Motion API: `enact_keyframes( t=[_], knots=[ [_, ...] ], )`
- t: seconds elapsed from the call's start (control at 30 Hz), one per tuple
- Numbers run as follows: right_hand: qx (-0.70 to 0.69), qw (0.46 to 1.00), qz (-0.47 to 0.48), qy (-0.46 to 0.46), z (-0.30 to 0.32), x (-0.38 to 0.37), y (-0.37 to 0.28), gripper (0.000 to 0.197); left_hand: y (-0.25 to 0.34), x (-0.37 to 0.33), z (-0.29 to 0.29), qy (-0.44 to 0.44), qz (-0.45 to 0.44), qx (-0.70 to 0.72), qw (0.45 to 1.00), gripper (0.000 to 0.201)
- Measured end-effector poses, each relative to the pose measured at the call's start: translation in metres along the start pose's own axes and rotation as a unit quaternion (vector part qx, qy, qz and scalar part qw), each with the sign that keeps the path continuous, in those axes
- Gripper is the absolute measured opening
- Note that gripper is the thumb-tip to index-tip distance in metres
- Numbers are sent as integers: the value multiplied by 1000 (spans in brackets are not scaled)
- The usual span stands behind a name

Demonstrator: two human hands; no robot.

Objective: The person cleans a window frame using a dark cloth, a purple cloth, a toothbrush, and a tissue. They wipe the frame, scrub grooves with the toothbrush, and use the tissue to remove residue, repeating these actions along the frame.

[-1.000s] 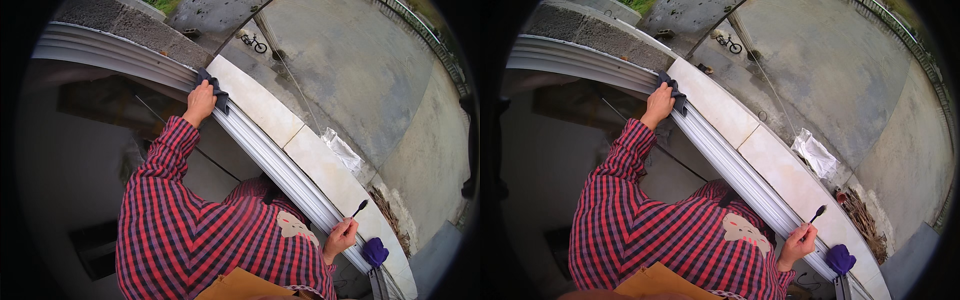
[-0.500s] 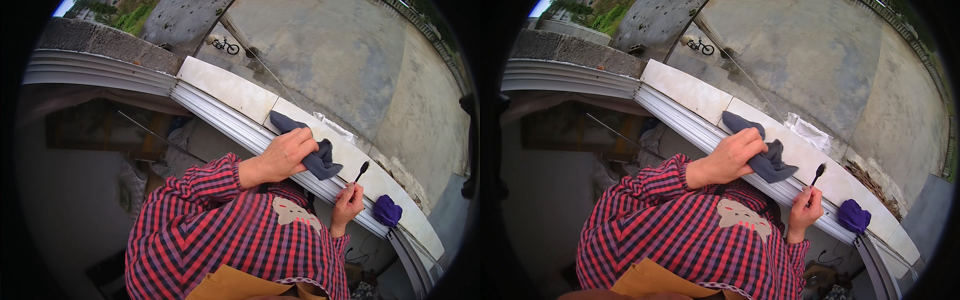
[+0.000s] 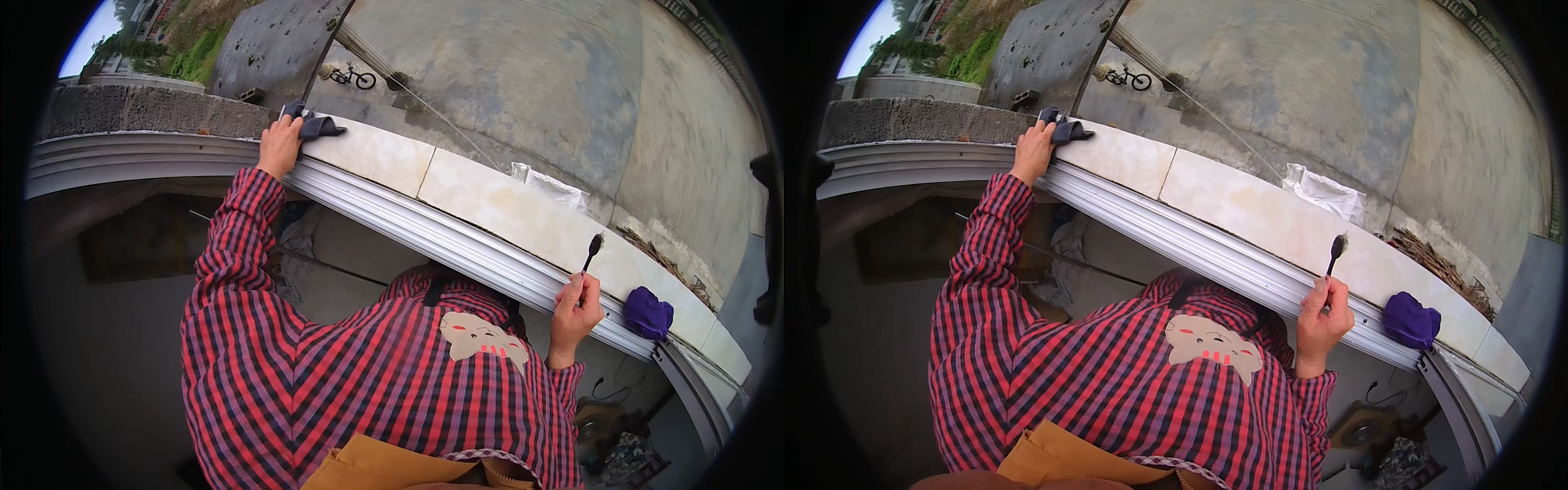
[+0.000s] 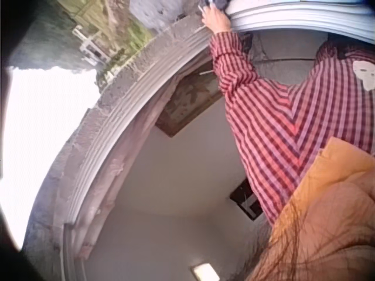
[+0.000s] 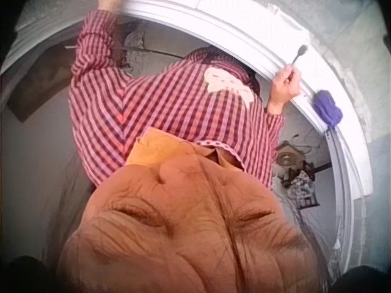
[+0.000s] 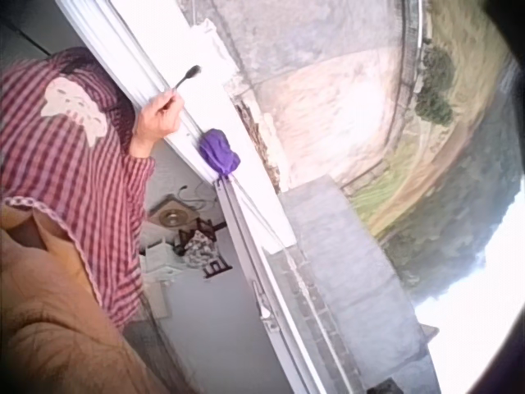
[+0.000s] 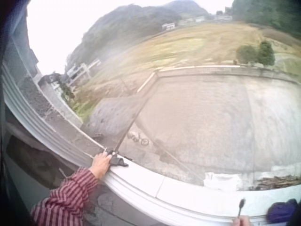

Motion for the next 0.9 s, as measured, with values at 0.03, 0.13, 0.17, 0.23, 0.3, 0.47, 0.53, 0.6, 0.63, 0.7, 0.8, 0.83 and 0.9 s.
enact_keyframes(
  t=[0.03,0.13,0.17,0.23,0.3,0.47,0.53,0.6,0.63,0.7,0.8,0.83,0.9],
  knots=[
    [7,1000,11,3,1,0,-2,18,-22,-11,0,-15,41,-72,996,26],
    [3,999,34,4,0,-1,-5,19,-13,-13,50,122,56,-4,991,22],
    [-11,999,37,4,-1,-1,-6,22,11,1,66,149,45,63,986,23],
    [-24,999,37,11,0,0,-6,14,87,46,97,149,-58,231,960,24],
    [-29,998,51,4,-1,0,-8,14,175,103,116,88,-175,325,925,28],
    [-67,992,102,-26,-7,-2,-13,12,259,177,116,60,-325,331,884,35],
    [-83,987,132,-23,-4,-2,-15,10,214,166,97,75,-241,328,910,36],
    [-76,988,131,-44,-7,0,-10,10,164,156,77,72,-159,297,939,46],
    [-78,988,110,-68,-15,-1,-4,10,135,141,62,58,-85,256,961,46],
    [-72,986,141,-55,-11,0,-5,10,92,138,71,110,32,210,971,32],
    [-53,989,131,-49,-10,0,1,11,100,167,111,226,40,386,893,17],
    [-64,988,133,-39,-7,0,-1,11,125,183,120,231,-3,418,879,18],
    [-35,992,109,-42,-6,0,3,13,196,203,114,123,-113,469,867,22]
  ],
)
Point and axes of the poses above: each hand's wrist, its own x-axis away from the middle knuckle, its own z-axis out of the back of the hand, y = z × x, the point moved 9 cm from there along -x, towards the middle knuckle, and after that the axes turned 11 degrees about z, right-handed, at the moved point
